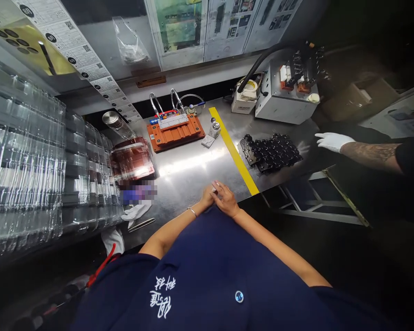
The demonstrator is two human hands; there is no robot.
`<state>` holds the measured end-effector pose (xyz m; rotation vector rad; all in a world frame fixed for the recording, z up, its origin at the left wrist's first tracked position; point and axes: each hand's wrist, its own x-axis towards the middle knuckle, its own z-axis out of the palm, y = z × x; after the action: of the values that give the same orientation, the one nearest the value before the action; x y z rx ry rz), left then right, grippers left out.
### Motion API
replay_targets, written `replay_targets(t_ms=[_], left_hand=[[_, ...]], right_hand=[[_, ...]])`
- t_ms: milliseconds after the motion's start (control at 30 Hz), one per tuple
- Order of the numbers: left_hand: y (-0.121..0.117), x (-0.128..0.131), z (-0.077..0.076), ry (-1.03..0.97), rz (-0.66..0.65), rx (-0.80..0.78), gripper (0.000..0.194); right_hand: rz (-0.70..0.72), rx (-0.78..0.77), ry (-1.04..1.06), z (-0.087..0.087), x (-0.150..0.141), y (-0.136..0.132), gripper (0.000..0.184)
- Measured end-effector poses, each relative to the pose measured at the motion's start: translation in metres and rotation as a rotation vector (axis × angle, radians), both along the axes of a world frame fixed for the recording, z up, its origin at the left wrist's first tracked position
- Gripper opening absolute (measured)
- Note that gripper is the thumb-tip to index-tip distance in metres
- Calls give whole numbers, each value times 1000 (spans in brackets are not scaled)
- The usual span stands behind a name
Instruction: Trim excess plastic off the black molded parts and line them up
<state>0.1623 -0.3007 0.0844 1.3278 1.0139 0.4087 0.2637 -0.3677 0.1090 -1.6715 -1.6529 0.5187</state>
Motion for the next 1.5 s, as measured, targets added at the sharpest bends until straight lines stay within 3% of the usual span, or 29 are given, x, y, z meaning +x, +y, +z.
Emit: replay_targets(t_ms=[133,267,500,633,833,1033,1133,1333,1500], left_hand=[[-2,-1,-13,162,-108,34,32],[-6,1,-20,246,-184,64,31],[0,7,-17,253,-284,79,33],[4,7,4,237,-271,65,30],[7,15,52,137,-246,-20,17],[9,14,93,-107,-474,-369,32],[1,19,109,-199,-485,-494,34],[-8,44,127,-331,-431,-533,43],[-15,86,133,-332,-332,-401,56]], right_hand=[[-45,22,1,-11,5,-9,36],[-20,48,26,-10,6,-16,33],[20,28,137,-4,6,-8,25],[-107,9,241,5,9,-2,32],[-352,-59,525,31,26,18,49],[-512,-113,840,55,62,39,42],[-574,-107,938,62,70,45,38],[-521,-140,1074,79,94,59,36],[-379,-206,1135,98,138,67,44]])
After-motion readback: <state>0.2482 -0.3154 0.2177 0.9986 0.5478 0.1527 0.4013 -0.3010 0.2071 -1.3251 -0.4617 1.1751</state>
